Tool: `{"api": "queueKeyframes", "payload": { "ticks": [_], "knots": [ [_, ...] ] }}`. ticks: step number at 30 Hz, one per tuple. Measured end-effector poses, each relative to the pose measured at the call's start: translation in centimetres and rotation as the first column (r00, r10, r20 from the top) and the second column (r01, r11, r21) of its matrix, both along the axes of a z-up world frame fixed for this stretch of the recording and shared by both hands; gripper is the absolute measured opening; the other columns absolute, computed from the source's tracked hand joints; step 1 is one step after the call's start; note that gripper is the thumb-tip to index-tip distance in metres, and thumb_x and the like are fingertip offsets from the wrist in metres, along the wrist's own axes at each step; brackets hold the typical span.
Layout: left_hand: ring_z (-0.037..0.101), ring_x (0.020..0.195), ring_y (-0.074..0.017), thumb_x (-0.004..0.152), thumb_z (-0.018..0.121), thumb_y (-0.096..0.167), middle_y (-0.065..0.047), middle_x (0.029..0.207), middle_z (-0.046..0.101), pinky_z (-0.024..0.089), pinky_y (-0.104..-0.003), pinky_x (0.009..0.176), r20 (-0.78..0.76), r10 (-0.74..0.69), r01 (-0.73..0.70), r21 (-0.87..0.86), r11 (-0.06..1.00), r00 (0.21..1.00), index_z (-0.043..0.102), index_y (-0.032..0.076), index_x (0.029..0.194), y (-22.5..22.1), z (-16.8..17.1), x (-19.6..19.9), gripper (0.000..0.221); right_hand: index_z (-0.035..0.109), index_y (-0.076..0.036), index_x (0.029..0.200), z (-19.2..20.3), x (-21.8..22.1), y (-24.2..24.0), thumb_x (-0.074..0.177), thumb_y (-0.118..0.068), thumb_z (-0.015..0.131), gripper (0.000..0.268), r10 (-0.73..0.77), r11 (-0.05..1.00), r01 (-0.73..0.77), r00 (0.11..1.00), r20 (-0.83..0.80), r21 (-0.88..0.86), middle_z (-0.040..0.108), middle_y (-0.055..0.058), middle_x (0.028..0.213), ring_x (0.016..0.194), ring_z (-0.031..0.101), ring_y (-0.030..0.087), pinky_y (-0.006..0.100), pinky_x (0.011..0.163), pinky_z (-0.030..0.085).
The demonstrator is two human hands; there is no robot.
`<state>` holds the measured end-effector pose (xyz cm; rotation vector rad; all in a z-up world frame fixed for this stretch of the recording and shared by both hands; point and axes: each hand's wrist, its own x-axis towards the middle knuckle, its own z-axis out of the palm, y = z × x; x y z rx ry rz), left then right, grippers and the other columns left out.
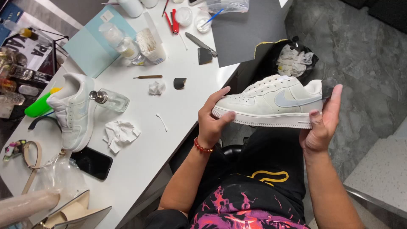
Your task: Sanding the outsole and side of a white leather sneaker using a small yellow sanding block.
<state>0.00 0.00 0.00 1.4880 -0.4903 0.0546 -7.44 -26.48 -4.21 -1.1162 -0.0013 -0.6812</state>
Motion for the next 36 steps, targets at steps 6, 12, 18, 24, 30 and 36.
{"api": "queueKeyframes", "payload": {
  "ticks": [6,12,18,24,30,36],
  "knots": [
    [0.073,0.092,-0.0192,0.098,0.06,0.019,-0.015,0.104,0.072,0.062,-0.029,0.081,-0.542,0.117,-0.444,-0.524,0.727,0.832,0.067,-0.004,0.111,0.1,-0.6,3.2,0.028,0.0,0.006,0.171,2.8,2.0,0.1,0.094,-0.036,0.088,0.124,0.04,0.999,-0.04,0.999,0.004,0.031,0.032,0.024,0.169,0.151,0.044,0.027,0.04,0.132,0.04],
    [0.057,0.062,-0.013,0.118,0.054,-0.004,-0.01,0.08,0.059,0.045,-0.024,0.049,-0.001,-0.152,0.058,-0.923,0.381,0.988,0.054,0.0,0.083,4.3,-13.1,3.3,0.035,-0.002,0.004,0.168,3.3,3.6,0.6,0.096,-0.039,0.09,0.124,0.021,0.995,-0.008,0.991,0.132,-0.095,0.026,0.019,0.173,0.148,0.042,0.022,0.035,0.128,0.038],
    [0.055,0.137,-0.0201,0.095,0.069,0.032,-0.016,0.145,0.05,0.05,-0.033,0.115,-0.106,0.117,-0.144,-0.303,0.942,0.987,0.03,0.006,0.157,2.8,-0.1,0.2,0.078,0.001,0.001,0.167,4.7,4.0,3.6,0.093,-0.043,0.089,0.122,0.023,0.979,0.008,0.988,0.15,-0.205,0.025,0.016,0.171,0.15,0.036,0.017,0.032,0.13,0.033],
    [0.058,0.127,-0.0291,0.077,0.086,0.018,-0.022,0.137,0.049,0.054,-0.045,0.11,-0.146,0.278,-0.302,-0.183,0.936,0.949,0.022,0.001,0.151,2.0,4.0,-2.4,0.1,0.005,0.001,0.168,4.0,4.7,4.9,0.098,-0.034,0.088,0.115,0.099,0.983,-0.075,0.985,0.139,-0.168,0.027,0.017,0.167,0.149,0.038,0.02,0.032,0.128,0.032],
    [0.052,0.132,-0.0275,0.086,0.084,0.025,-0.022,0.14,0.044,0.047,-0.04,0.114,0.185,0.567,-0.587,0.078,0.806,0.803,0.029,-0.003,0.154,2.7,3.7,-3.5,0.092,0.005,0.004,0.168,4.5,4.2,7.3,0.101,-0.028,0.085,0.109,0.152,0.984,-0.138,0.981,0.118,-0.115,0.028,0.02,0.17,0.152,0.036,0.022,0.033,0.13,0.028],
    [0.062,0.122,-0.027,0.095,0.064,0.03,-0.022,0.129,0.062,0.053,-0.038,0.103,-0.278,0.32,-0.421,-0.518,0.744,0.906,0.049,-0.008,0.144,5.8,2.0,-1.2,0.063,0.004,0.005,0.168,6.2,5.1,8.4,0.099,-0.025,0.086,0.111,0.184,0.983,-0.179,0.975,0.123,-0.051,0.029,0.02,0.169,0.151,0.036,0.023,0.034,0.13,0.029]
  ]
}}
